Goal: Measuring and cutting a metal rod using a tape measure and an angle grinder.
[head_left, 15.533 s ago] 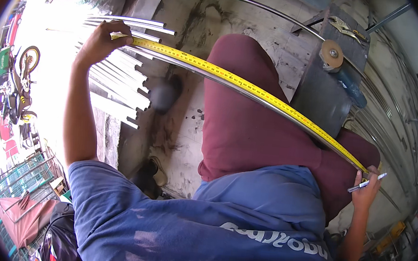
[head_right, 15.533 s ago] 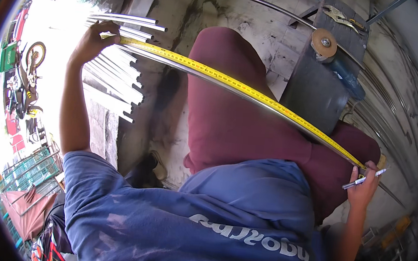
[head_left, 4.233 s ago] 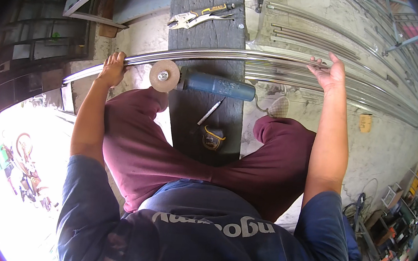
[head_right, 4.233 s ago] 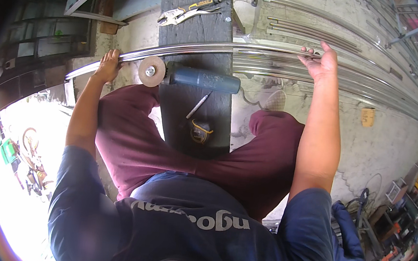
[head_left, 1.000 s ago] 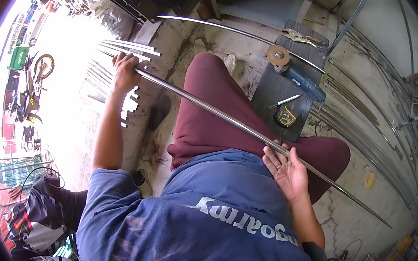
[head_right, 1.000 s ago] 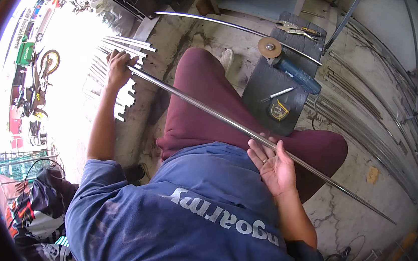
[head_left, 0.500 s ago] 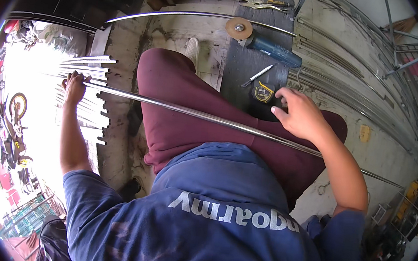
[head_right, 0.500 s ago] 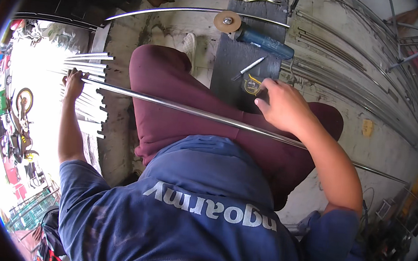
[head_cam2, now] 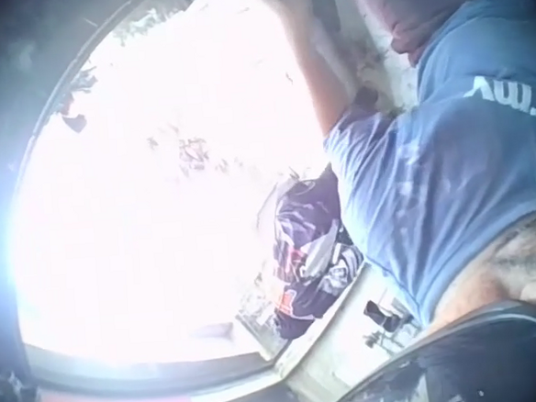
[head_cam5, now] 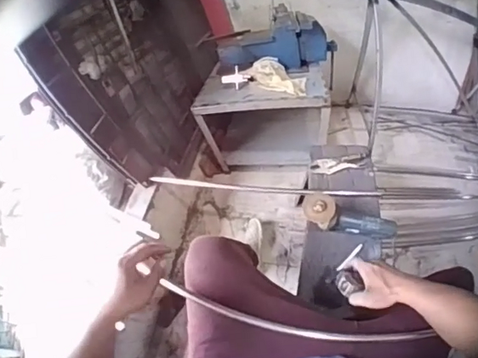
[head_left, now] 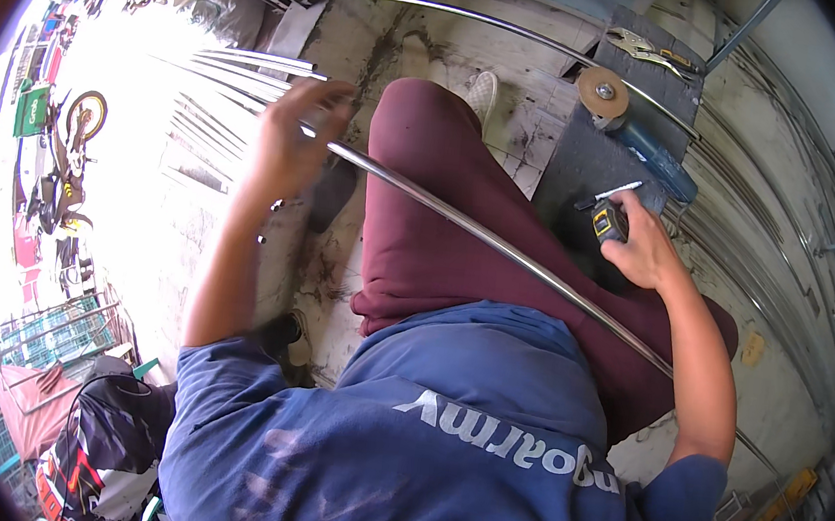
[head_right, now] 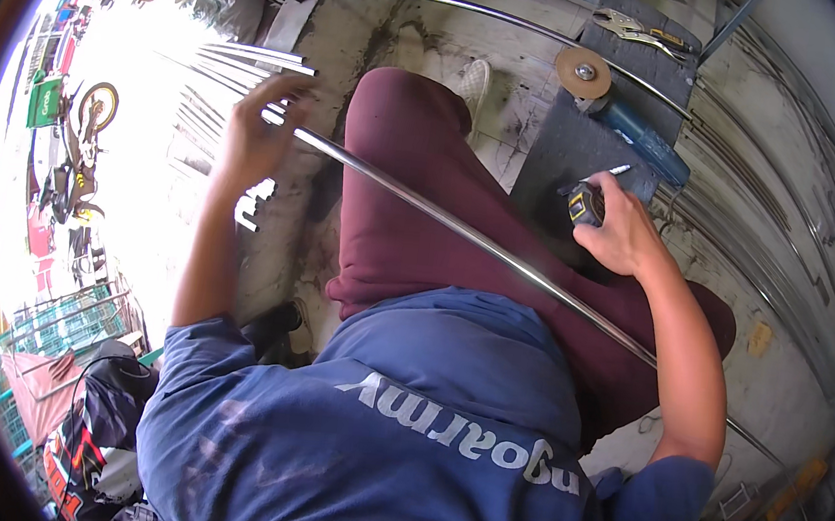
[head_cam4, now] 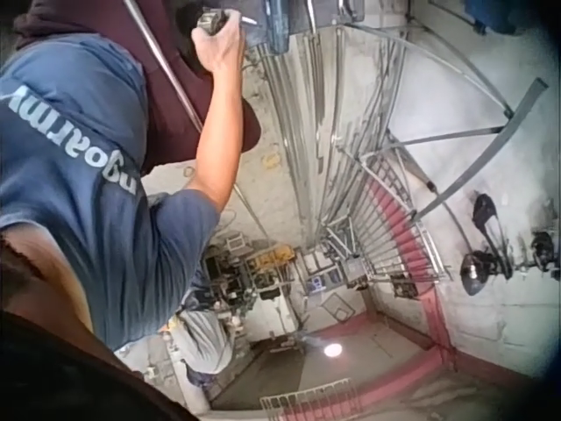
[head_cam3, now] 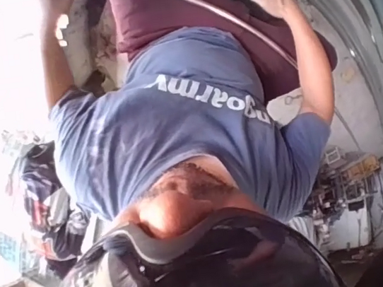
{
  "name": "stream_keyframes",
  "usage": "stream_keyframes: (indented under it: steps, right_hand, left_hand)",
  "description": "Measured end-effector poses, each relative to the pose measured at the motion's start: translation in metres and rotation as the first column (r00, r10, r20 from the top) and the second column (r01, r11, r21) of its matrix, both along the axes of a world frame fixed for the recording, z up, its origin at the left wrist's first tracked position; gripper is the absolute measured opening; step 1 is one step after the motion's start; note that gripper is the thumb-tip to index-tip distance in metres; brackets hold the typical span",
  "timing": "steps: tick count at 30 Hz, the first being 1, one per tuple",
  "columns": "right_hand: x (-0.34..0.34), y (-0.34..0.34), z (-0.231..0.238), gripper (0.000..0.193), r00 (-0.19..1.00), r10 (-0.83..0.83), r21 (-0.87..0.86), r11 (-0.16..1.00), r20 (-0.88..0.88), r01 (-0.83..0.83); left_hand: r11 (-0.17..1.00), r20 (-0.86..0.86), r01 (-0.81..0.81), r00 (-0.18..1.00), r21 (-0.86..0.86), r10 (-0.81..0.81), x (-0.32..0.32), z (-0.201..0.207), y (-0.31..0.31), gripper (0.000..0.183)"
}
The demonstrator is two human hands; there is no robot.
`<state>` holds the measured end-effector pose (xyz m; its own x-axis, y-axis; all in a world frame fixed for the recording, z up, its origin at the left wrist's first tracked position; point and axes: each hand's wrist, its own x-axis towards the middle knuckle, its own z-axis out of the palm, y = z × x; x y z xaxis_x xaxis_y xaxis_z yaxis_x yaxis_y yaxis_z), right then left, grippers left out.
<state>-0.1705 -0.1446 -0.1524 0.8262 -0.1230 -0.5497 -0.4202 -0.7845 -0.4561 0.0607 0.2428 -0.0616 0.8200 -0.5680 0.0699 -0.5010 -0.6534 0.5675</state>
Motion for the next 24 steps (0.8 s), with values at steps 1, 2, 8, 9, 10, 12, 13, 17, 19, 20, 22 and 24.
stream_keyframes:
  steps: [1,2,8,9,10,12,13,17,19,20,22,24]
  right_hand:
    - [0.004,0.007,0.019,0.073,0.996,-0.052,0.266,0.964,0.074,0.031]
    - [0.011,0.017,0.037,0.071,0.984,-0.112,0.519,0.854,0.138,0.025]
    - [0.005,0.076,0.091,0.072,0.796,0.01,0.402,0.859,0.606,-0.317]
    - [0.003,0.076,0.096,0.073,0.799,0.053,0.362,0.872,0.599,-0.33]
    - [0.001,0.076,0.1,0.074,0.801,0.095,0.321,0.883,0.591,-0.342]
    - [-0.008,0.076,0.102,0.074,0.782,0.146,0.254,0.896,0.607,-0.364]
    - [-0.011,0.077,0.104,0.072,0.827,0.153,0.245,0.912,0.541,-0.329]
    - [-0.023,0.051,0.116,0.054,0.962,0.139,0.362,0.906,0.233,-0.219]
    - [-0.043,0.007,0.112,0.044,0.99,0.138,0.35,0.929,-0.032,-0.118]
    - [-0.054,-0.018,0.108,0.038,0.978,0.106,0.321,0.946,-0.181,-0.043]
    - [-0.077,-0.062,0.085,0.025,0.951,-0.019,0.346,0.929,-0.309,0.131]
    - [-0.105,-0.083,0.078,0.021,0.934,-0.089,0.295,0.935,-0.346,0.198]
  left_hand:
    - [1.0,-0.096,0.018,0.995,-0.016,-0.019,-0.025,0.003,-0.02,0.028]
    - [0.981,-0.21,0.092,0.969,-0.171,-0.127,-0.048,0.004,-0.035,0.03]
    - [0.852,-0.764,-0.11,0.511,-0.513,-0.394,-0.125,-0.017,-0.099,0.04]
    - [0.872,-0.746,-0.025,0.53,-0.489,-0.403,-0.119,-0.013,-0.099,0.039]
    - [0.887,-0.729,0.059,0.547,-0.457,-0.412,-0.114,-0.01,-0.099,0.039]
    - [0.858,-0.713,0.013,0.55,-0.513,-0.434,-0.115,-0.019,-0.097,0.034]
    - [0.857,-0.712,0.016,0.548,-0.515,-0.439,-0.111,-0.026,-0.094,0.032]
    - [0.841,-0.768,-0.303,0.612,-0.448,-0.189,-0.05,-0.02,-0.038,0.032]
    - [0.646,-0.827,-0.568,0.53,-0.51,-0.186,0.034,-0.02,0.032,0.025]
    - [0.647,-0.831,-0.549,0.492,-0.529,-0.261,0.086,-0.027,0.083,0.02]
    - [0.502,-0.835,-0.694,0.537,-0.516,-0.116,0.17,-0.059,0.2,0.019]
    - [0.321,-0.722,-0.77,0.634,-0.552,0.278,0.179,-0.057,0.215,0.037]
